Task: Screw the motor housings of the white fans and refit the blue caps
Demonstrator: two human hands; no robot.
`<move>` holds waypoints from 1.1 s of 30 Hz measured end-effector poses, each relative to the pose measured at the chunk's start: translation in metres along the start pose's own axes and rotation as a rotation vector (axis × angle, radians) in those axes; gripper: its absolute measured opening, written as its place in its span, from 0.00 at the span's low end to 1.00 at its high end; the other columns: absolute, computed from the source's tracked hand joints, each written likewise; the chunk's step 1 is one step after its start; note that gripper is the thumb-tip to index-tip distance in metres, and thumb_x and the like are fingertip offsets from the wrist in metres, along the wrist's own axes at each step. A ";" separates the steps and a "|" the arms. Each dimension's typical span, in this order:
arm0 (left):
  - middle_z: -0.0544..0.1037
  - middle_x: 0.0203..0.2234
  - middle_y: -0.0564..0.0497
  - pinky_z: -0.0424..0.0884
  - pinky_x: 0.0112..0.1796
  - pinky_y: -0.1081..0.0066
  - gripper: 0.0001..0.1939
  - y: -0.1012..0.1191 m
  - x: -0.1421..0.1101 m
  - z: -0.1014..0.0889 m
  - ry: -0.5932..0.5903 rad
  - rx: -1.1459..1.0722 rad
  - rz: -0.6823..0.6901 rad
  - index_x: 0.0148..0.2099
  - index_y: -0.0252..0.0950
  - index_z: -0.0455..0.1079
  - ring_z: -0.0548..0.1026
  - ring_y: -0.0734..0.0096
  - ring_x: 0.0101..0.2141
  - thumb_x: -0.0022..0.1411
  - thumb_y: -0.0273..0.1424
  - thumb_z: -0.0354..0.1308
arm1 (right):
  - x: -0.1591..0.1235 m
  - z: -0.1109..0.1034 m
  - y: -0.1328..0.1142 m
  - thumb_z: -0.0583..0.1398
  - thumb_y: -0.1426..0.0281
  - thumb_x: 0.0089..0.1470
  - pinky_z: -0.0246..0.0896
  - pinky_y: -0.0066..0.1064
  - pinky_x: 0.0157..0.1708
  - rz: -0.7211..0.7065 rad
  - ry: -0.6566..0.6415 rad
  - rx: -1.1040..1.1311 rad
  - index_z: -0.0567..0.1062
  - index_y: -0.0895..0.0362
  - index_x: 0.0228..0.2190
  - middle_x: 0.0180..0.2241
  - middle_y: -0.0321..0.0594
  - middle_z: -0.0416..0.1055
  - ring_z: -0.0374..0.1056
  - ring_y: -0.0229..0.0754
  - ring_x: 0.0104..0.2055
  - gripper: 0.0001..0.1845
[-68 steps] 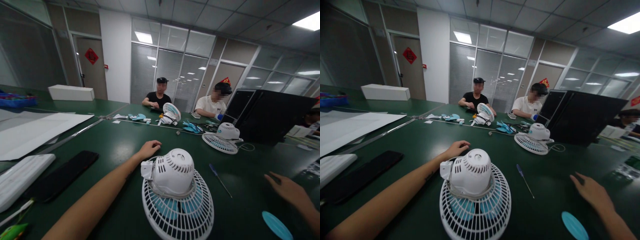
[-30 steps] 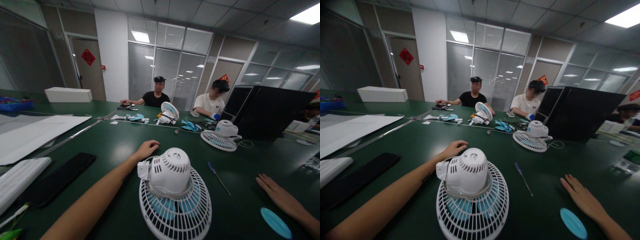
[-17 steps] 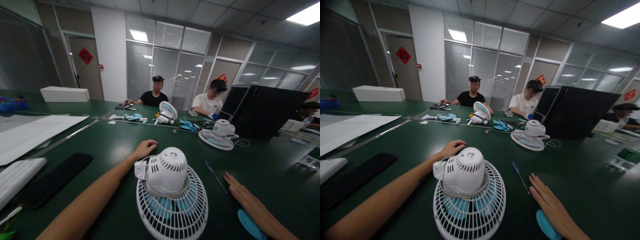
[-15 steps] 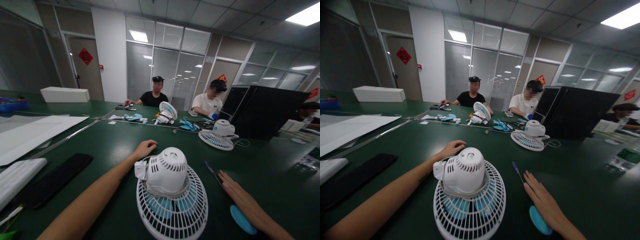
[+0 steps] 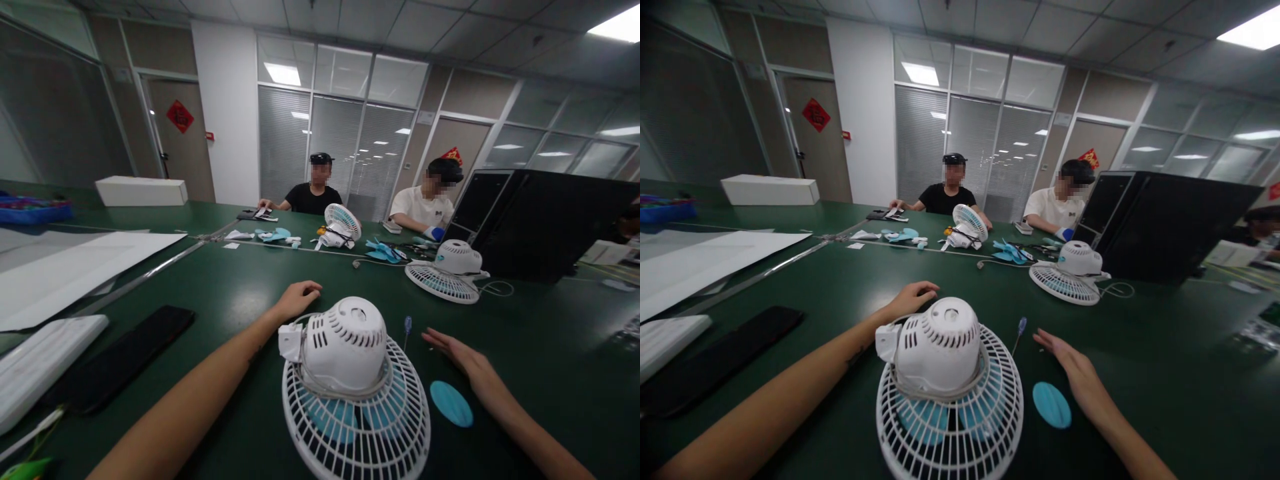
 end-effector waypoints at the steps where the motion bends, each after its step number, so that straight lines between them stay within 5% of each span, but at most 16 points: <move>1: 0.82 0.42 0.46 0.71 0.48 0.66 0.16 0.000 0.000 0.000 0.001 0.002 0.000 0.47 0.35 0.76 0.78 0.61 0.44 0.60 0.34 0.54 | -0.003 -0.003 0.003 0.48 0.42 0.55 0.49 0.48 0.65 -0.020 0.002 -0.017 0.70 0.60 0.57 0.59 0.49 0.66 0.58 0.54 0.64 0.43; 8: 0.81 0.43 0.46 0.70 0.49 0.65 0.16 0.000 0.001 0.000 -0.003 0.010 -0.007 0.47 0.34 0.76 0.77 0.61 0.44 0.60 0.33 0.54 | -0.007 -0.013 -0.007 0.55 0.53 0.56 0.65 0.45 0.53 -0.222 -0.044 -0.378 0.80 0.54 0.42 0.49 0.45 0.74 0.70 0.52 0.51 0.23; 15: 0.82 0.43 0.48 0.71 0.49 0.65 0.15 0.004 -0.002 -0.002 -0.004 0.012 -0.010 0.46 0.36 0.76 0.78 0.61 0.44 0.60 0.33 0.55 | 0.016 -0.011 -0.010 0.60 0.52 0.51 0.69 0.39 0.37 -0.245 0.041 -0.472 0.74 0.58 0.46 0.40 0.47 0.73 0.70 0.48 0.38 0.27; 21: 0.81 0.42 0.46 0.70 0.49 0.64 0.15 0.004 -0.002 -0.002 0.001 -0.006 -0.018 0.46 0.35 0.76 0.77 0.60 0.44 0.60 0.34 0.55 | 0.027 -0.004 -0.018 0.57 0.56 0.53 0.66 0.36 0.35 -0.326 -0.044 -0.411 0.78 0.55 0.36 0.34 0.43 0.74 0.69 0.44 0.33 0.18; 25: 0.82 0.41 0.45 0.70 0.49 0.63 0.14 0.006 -0.003 -0.003 0.004 -0.034 -0.031 0.45 0.34 0.76 0.78 0.59 0.44 0.59 0.33 0.55 | 0.033 -0.006 -0.018 0.59 0.57 0.50 0.64 0.37 0.31 -0.324 0.015 -0.332 0.79 0.55 0.28 0.27 0.41 0.73 0.67 0.43 0.27 0.15; 33: 0.81 0.42 0.43 0.69 0.50 0.60 0.15 0.020 -0.003 -0.008 -0.006 -0.163 -0.089 0.45 0.33 0.76 0.77 0.57 0.45 0.58 0.33 0.56 | 0.038 -0.018 0.006 0.62 0.45 0.43 0.73 0.40 0.39 -0.218 0.172 -0.071 0.77 0.57 0.33 0.35 0.48 0.78 0.75 0.51 0.39 0.28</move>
Point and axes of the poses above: each hand's wrist, its own x-axis towards the middle knuckle, its own z-axis out of the palm, y = z × x, the point moved 3 cm from there along x, towards the middle knuckle
